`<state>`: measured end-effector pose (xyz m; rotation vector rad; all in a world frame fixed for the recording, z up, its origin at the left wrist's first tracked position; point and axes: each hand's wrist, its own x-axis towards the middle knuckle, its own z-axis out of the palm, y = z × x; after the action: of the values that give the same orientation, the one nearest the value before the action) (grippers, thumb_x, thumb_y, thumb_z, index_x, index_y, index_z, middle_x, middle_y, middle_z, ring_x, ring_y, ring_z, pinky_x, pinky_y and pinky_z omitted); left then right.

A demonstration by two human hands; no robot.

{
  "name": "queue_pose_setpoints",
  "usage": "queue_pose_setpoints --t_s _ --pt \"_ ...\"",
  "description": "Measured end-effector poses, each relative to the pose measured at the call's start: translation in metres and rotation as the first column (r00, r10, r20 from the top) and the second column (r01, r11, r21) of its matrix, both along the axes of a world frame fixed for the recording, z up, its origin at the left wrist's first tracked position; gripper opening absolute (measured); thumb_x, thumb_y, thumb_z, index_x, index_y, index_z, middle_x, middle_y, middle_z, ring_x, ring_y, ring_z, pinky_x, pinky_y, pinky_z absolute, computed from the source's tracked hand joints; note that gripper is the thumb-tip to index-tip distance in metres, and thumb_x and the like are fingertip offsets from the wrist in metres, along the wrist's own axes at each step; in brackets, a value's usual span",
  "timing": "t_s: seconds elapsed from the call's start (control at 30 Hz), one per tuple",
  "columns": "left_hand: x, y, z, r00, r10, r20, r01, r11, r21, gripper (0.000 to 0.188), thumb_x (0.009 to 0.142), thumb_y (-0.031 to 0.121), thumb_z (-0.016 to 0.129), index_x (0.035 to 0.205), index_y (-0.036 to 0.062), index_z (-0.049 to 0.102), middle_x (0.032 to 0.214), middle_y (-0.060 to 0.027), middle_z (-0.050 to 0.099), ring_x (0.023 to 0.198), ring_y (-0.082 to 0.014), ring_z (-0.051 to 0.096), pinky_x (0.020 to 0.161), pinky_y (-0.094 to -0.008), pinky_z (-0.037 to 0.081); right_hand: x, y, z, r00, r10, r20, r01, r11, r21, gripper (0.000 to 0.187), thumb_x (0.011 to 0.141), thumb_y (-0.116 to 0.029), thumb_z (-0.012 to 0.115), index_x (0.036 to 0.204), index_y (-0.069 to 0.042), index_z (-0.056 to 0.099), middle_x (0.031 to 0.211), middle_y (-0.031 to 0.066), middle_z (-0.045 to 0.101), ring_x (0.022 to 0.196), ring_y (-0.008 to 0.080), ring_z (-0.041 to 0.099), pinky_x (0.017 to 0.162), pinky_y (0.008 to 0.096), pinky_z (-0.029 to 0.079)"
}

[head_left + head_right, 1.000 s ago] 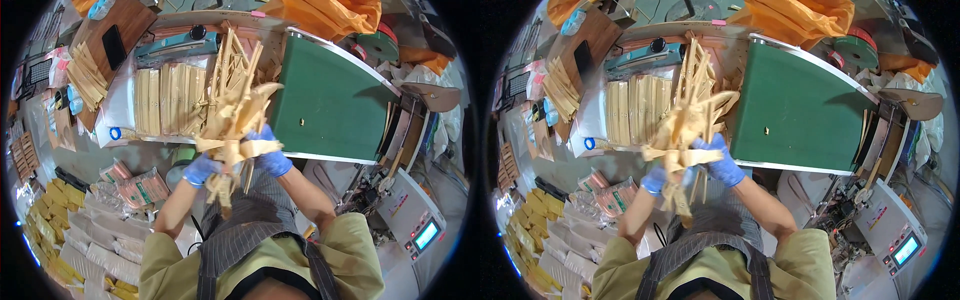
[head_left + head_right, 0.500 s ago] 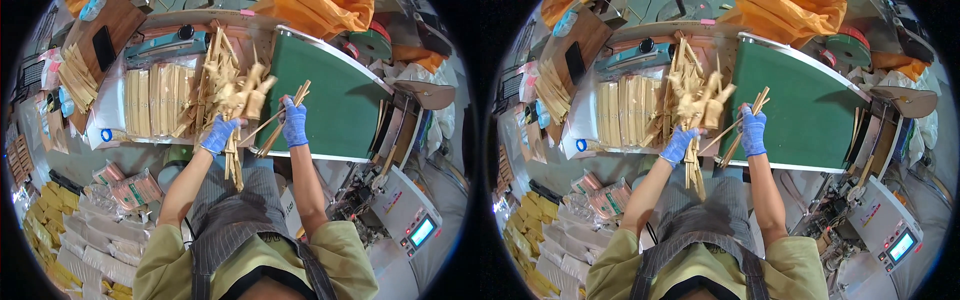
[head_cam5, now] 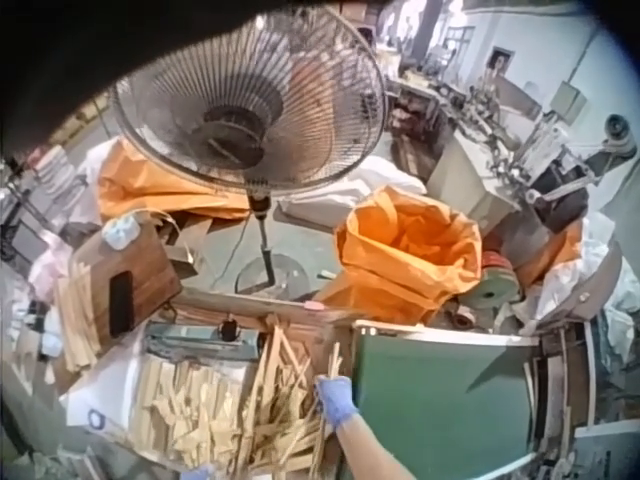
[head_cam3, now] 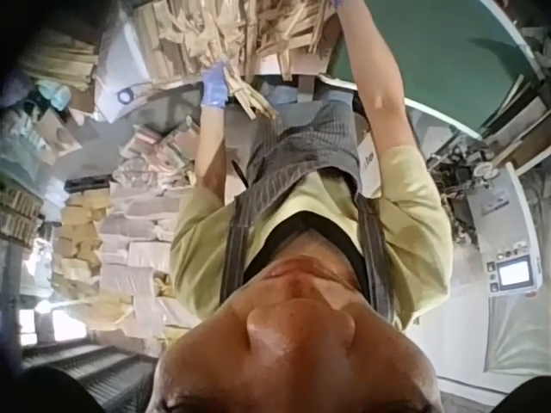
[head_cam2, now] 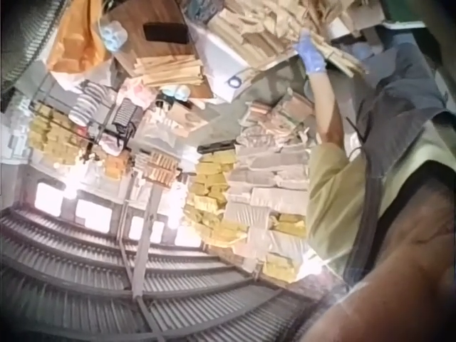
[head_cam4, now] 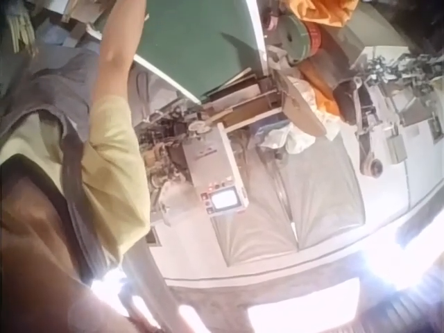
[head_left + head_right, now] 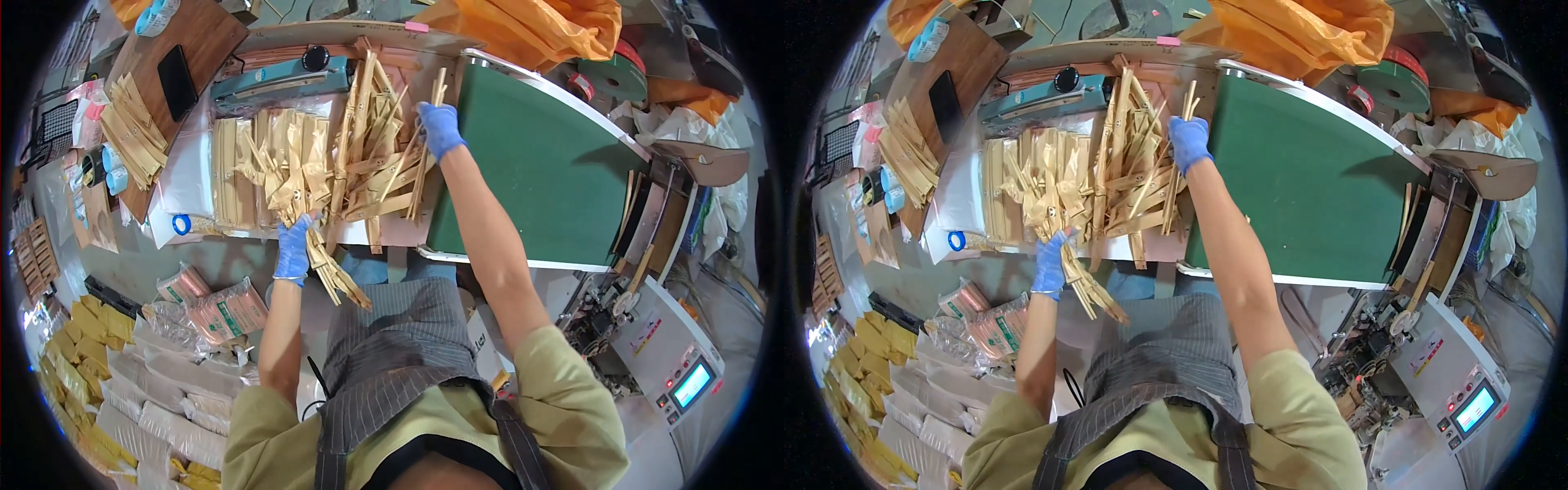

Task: Sorting and grouping incense sticks or skewers at a workstation and feeding them into a grouping machine.

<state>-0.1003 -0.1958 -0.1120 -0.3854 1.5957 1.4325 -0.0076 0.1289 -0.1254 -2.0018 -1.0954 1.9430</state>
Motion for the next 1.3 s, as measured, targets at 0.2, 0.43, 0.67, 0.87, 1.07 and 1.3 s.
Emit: queue_pose_setpoints --t_s 0.2,0.43,0.67,0.87,1.07,1.3 --pt "0.002 -0.018 0.013 0.99 0.128 -0.053 -0.129 0.991 -0.019 0.026 0.075 0.005 0.062 0.1 0.0025 0.055 0.085 -0.0036 0.061 0.074 -0.0132 0.059 0.067 -0.025 0.048 -0.052 -0.043 -0.041 0.469 0.613 0.636 -0.869 0.449 0.208 0.017 0.066 -0.016 0.062 0.076 -0.003 0.063 0.081 0.0198 0.061 0.079 0.0312 0.06 0.069 0.0368 0.048" --pt "-0.004 -0.023 -0.025 0.997 0.05 -0.066 -0.058 0.992 -0.115 0.02 0.075 0.005 0.062 0.093 -0.0013 0.058 0.082 -0.0077 0.062 0.068 -0.0139 0.06 0.057 -0.0255 0.05 -0.047 -0.062 -0.058 0.334 0.624 0.706 -0.917 0.39 0.089 0.017 0.067 -0.01 0.059 0.083 -0.006 0.064 0.075 0.0163 0.062 0.077 0.0295 0.062 0.069 0.0379 0.049" --pt "0.004 0.054 -0.083 0.837 -0.21 -0.506 0.117 0.971 -0.209 0.028 0.066 0.007 0.068 0.091 0.0014 0.059 0.082 -0.0088 0.063 0.069 -0.0184 0.061 0.062 -0.029 0.047 -0.015 -0.056 0.122 0.908 0.407 0.102 -0.338 0.564 0.754 0.011 0.072 -0.004 0.05 0.079 -0.002 0.058 0.069 -0.0024 0.051 0.058 0.0058 0.044 0.051 0.0192 0.036" --pt "0.004 0.095 -0.097 0.703 -0.532 -0.471 0.223 0.794 -0.565 0.038 0.063 0.022 0.068 0.094 0.0033 0.057 0.082 -0.0172 0.061 0.075 -0.0295 0.06 0.068 -0.0365 0.046 0.102 -0.022 0.106 0.987 -0.084 0.139 -0.129 0.117 0.985 0.015 0.078 -0.006 0.047 0.09 0.0 0.054 0.077 0.0032 0.054 0.063 0.0073 0.047 0.056 0.0203 0.039" --pt "0.009 0.061 -0.044 0.777 -0.178 -0.604 0.116 0.983 -0.141 0.029 0.068 0.01 0.067 0.092 -0.0012 0.055 0.078 -0.0067 0.062 0.069 -0.0175 0.058 0.065 -0.0304 0.046 0.062 -0.02 0.122 0.974 0.218 0.066 -0.164 0.467 0.869 0.016 0.081 -0.009 0.048 0.094 -0.001 0.055 0.066 0.0015 0.053 0.052 0.0063 0.045 0.046 0.0201 0.037" --pt "0.016 0.018 0.046 0.725 -0.363 -0.586 0.315 0.93 -0.187 0.03 0.067 0.004 0.066 0.094 0.0017 0.053 0.084 -0.0049 0.058 0.076 -0.0124 0.056 0.066 -0.03 0.045 -0.007 -0.012 0.14 0.862 0.375 -0.341 -0.315 0.923 0.219 0.019 0.079 -0.017 0.061 0.08 0.001 0.058 0.052 -0.0012 0.045 0.039 0.0059 0.04 0.036 0.0215 0.033"
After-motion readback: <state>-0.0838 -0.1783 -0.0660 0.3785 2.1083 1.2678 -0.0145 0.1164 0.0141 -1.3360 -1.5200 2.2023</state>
